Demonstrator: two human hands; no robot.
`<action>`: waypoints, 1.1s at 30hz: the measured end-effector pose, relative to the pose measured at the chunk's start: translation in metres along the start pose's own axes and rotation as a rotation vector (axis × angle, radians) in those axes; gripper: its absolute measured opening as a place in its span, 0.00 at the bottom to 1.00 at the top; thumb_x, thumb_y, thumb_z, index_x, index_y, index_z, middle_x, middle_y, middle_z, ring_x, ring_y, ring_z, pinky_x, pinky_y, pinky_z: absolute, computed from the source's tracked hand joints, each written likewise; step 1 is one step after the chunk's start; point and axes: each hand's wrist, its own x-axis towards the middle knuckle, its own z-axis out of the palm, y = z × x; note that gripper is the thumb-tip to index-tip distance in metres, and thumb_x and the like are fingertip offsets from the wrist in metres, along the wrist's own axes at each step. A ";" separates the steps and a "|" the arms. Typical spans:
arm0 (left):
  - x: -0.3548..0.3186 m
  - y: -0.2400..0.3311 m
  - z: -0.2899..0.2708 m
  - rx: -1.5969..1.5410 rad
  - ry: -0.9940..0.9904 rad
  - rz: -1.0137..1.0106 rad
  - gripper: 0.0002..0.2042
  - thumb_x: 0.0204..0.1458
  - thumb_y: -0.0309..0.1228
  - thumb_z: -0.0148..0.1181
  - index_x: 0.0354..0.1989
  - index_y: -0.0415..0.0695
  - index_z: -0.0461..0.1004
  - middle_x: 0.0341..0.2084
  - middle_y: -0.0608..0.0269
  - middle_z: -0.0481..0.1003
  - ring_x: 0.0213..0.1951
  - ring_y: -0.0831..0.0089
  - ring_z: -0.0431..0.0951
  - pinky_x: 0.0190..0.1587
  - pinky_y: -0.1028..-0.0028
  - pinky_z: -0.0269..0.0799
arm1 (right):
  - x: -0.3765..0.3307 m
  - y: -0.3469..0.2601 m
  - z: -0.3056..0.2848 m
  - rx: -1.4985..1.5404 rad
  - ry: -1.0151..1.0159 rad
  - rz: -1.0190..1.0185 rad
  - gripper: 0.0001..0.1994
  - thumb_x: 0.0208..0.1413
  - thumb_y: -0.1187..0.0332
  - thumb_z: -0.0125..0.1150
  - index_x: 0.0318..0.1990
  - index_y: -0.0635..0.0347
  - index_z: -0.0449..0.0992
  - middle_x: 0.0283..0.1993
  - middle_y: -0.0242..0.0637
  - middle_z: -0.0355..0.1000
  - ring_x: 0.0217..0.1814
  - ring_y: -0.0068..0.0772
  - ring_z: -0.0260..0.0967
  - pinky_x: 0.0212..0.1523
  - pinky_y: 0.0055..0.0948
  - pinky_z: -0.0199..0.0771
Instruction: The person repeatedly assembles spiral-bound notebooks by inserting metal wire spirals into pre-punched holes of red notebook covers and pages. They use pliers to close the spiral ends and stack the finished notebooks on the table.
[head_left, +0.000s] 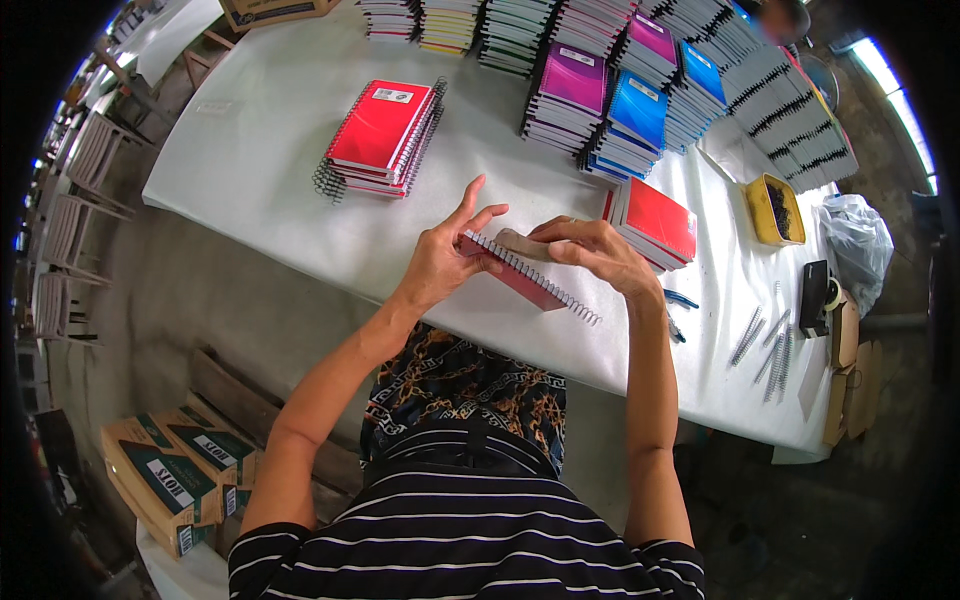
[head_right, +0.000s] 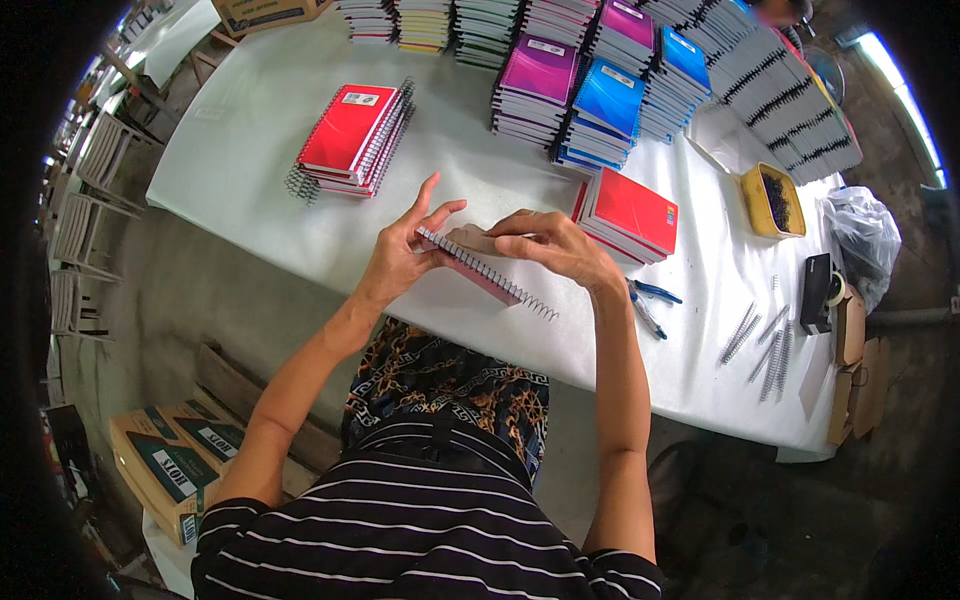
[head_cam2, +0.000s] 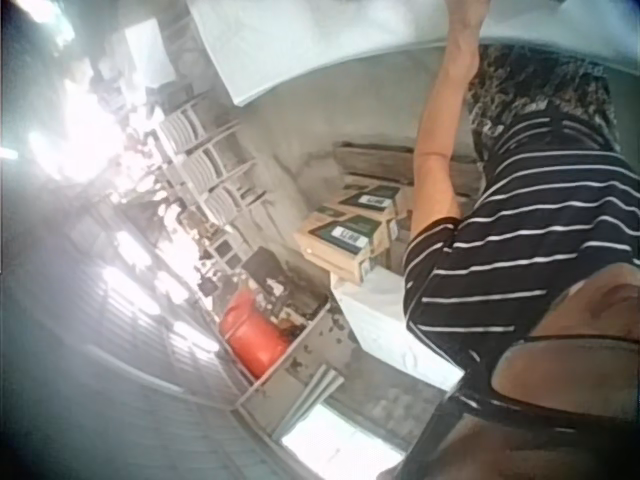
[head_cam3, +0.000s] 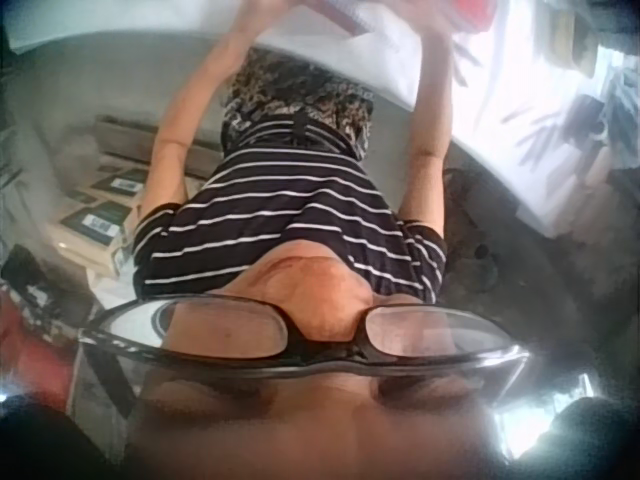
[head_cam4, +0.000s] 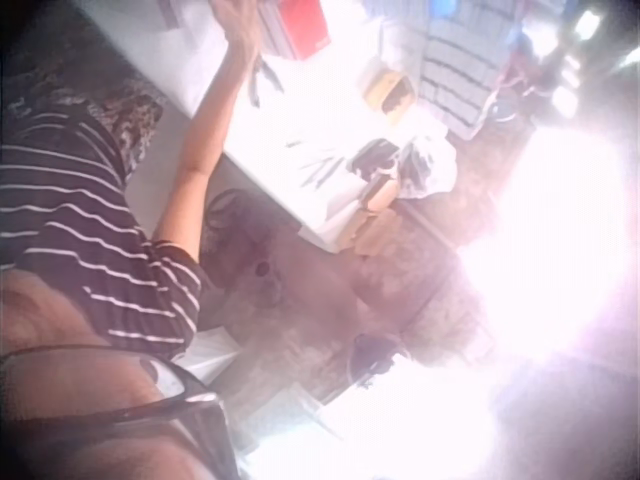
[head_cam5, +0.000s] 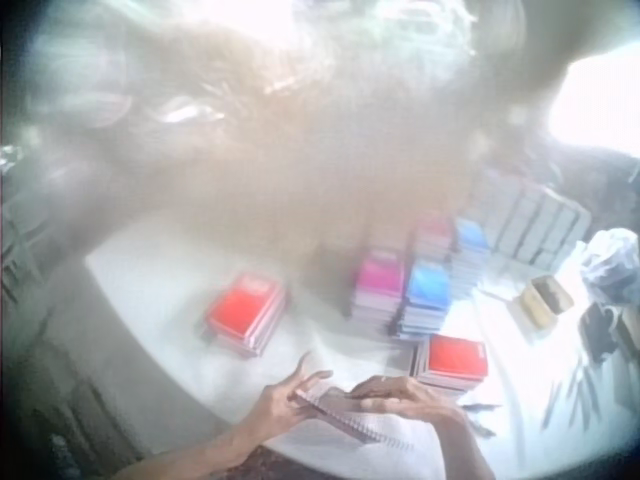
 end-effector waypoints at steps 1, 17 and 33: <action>0.002 0.000 0.001 0.011 -0.007 -0.005 0.53 0.42 0.28 0.74 0.75 0.54 0.42 0.58 0.54 0.73 0.37 0.83 0.79 0.45 0.75 0.79 | 0.002 0.006 -0.002 -0.040 0.022 0.028 0.30 0.57 0.45 0.59 0.49 0.70 0.78 0.47 0.43 0.77 0.49 0.38 0.71 0.53 0.35 0.68; 0.025 0.101 -0.061 -0.028 -0.058 0.085 0.23 0.56 0.33 0.65 0.58 0.36 0.72 0.59 0.55 0.72 0.57 0.74 0.73 0.59 0.76 0.68 | -0.048 0.037 0.018 -0.668 0.553 -0.089 0.25 0.47 0.54 0.73 0.49 0.60 0.80 0.54 0.49 0.70 0.56 0.50 0.69 0.57 0.42 0.69; -0.022 0.000 0.053 0.989 -0.135 0.389 0.36 0.54 0.36 0.62 0.72 0.56 0.56 0.70 0.63 0.58 0.70 0.48 0.57 0.66 0.41 0.51 | -0.150 0.087 0.015 -1.048 0.890 0.273 0.19 0.56 0.64 0.65 0.54 0.56 0.74 0.49 0.43 0.68 0.52 0.46 0.67 0.54 0.46 0.67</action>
